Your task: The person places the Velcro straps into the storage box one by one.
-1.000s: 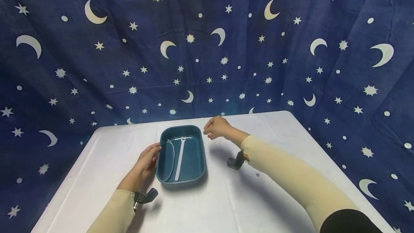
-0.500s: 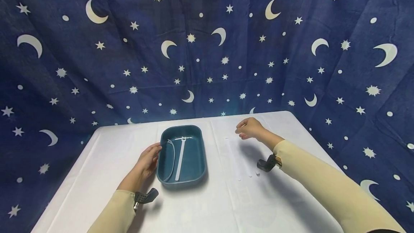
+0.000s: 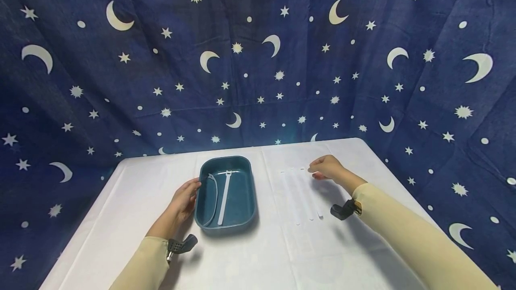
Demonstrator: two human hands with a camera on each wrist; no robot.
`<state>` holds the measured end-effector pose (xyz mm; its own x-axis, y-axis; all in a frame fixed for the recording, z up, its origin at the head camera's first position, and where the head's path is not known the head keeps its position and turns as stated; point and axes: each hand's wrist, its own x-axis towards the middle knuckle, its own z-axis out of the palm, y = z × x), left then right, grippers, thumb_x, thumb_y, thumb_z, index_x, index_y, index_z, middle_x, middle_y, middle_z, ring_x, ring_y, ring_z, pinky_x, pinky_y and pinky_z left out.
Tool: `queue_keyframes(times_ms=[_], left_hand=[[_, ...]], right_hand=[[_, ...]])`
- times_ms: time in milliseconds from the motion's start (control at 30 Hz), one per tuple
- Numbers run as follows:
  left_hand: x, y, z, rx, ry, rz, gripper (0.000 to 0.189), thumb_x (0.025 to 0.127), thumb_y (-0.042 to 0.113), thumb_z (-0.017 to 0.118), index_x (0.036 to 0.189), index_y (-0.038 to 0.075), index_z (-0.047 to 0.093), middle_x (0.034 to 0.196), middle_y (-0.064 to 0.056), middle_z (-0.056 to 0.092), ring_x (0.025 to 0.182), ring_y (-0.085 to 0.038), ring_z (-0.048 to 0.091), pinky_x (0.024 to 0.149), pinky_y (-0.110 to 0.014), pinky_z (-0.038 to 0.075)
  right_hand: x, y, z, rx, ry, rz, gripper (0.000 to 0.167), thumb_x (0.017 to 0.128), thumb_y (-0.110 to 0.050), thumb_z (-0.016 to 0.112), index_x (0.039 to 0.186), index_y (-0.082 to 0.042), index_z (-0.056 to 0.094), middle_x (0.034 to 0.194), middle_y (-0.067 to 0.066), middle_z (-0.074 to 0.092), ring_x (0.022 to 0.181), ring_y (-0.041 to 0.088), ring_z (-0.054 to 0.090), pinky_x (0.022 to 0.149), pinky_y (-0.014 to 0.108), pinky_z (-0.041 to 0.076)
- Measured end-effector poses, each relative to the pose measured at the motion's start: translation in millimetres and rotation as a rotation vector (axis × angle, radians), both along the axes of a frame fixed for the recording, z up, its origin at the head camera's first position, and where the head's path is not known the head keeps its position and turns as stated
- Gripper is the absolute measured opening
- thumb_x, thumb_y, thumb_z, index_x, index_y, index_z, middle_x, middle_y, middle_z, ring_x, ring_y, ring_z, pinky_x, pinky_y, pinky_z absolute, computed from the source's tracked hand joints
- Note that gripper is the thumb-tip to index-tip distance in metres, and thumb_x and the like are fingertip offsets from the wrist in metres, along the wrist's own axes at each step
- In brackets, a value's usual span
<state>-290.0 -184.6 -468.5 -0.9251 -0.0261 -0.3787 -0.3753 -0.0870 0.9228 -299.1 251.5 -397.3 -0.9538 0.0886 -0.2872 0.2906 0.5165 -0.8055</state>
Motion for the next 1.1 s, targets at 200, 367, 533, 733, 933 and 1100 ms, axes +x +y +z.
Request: queue_keyframes(times_ms=[200,367,533,733,933,1100], left_hand=[[0.8,-0.3,0.2,0.000,-0.004,0.003,0.051,0.099,0.026,0.048,0.147,0.011,0.039,0.152,-0.014,0.036,0.133,-0.023,0.040,0.099,-0.020,0.047],[1.5,-0.5,0.7,0.006,-0.007,-0.003,0.051,0.100,0.026,0.048,0.148,0.011,0.038,0.154,-0.014,0.034,0.135,-0.024,0.039,0.100,-0.022,0.046],[0.1,0.0,-0.1,0.013,0.003,-0.004,0.050,0.099,0.026,0.049,0.146,0.011,0.039,0.152,-0.014,0.036,0.125,-0.019,0.046,0.085,-0.014,0.051],[-0.2,1.8,-0.3,0.022,0.009,-0.008,0.050,0.099,0.025,0.051,0.145,0.010,0.040,0.147,-0.013,0.040,0.107,-0.010,0.056,0.083,-0.016,0.053],[0.4,1.9,0.8,0.037,0.017,-0.013,0.050,0.099,0.025,0.051,0.145,0.010,0.040,0.136,-0.009,0.046,0.100,-0.007,0.057,0.082,-0.016,0.053],[2.2,-1.2,1.7,0.014,0.007,-0.009,0.050,0.100,0.026,0.050,0.146,0.011,0.040,0.139,-0.009,0.045,0.099,-0.006,0.056,0.080,-0.014,0.052]], right_hand=[[2.6,3.1,-18.1,0.070,0.008,-0.024,0.035,0.084,-0.008,0.070,0.113,0.011,0.064,0.112,0.021,0.064,0.063,0.004,0.059,0.063,0.018,0.053],[4.4,2.8,-30.9,0.114,0.030,-0.032,0.034,0.082,-0.010,0.070,0.109,0.011,0.065,0.090,0.012,0.068,0.061,0.006,0.058,0.060,0.019,0.050],[5.0,1.2,-40.7,0.128,0.022,-0.066,0.032,0.081,-0.009,0.070,0.106,0.010,0.066,0.081,0.009,0.067,0.058,0.007,0.057,0.056,0.019,0.049],[6.7,0.8,-49.7,0.164,0.028,-0.070,0.029,0.082,-0.011,0.070,0.104,0.007,0.067,0.079,0.007,0.067,0.062,0.009,0.057,0.058,0.022,0.049],[8.8,1.4,-56.7,0.231,0.070,-0.065,0.028,0.080,-0.012,0.070,0.100,0.007,0.069,0.073,0.007,0.067,0.064,0.014,0.057,0.057,0.022,0.045],[9.8,-6.8,-60.2,0.287,0.113,-0.089,0.025,0.078,-0.013,0.073,0.095,0.005,0.072,0.069,0.006,0.068,0.064,0.015,0.058,0.057,0.023,0.044]])
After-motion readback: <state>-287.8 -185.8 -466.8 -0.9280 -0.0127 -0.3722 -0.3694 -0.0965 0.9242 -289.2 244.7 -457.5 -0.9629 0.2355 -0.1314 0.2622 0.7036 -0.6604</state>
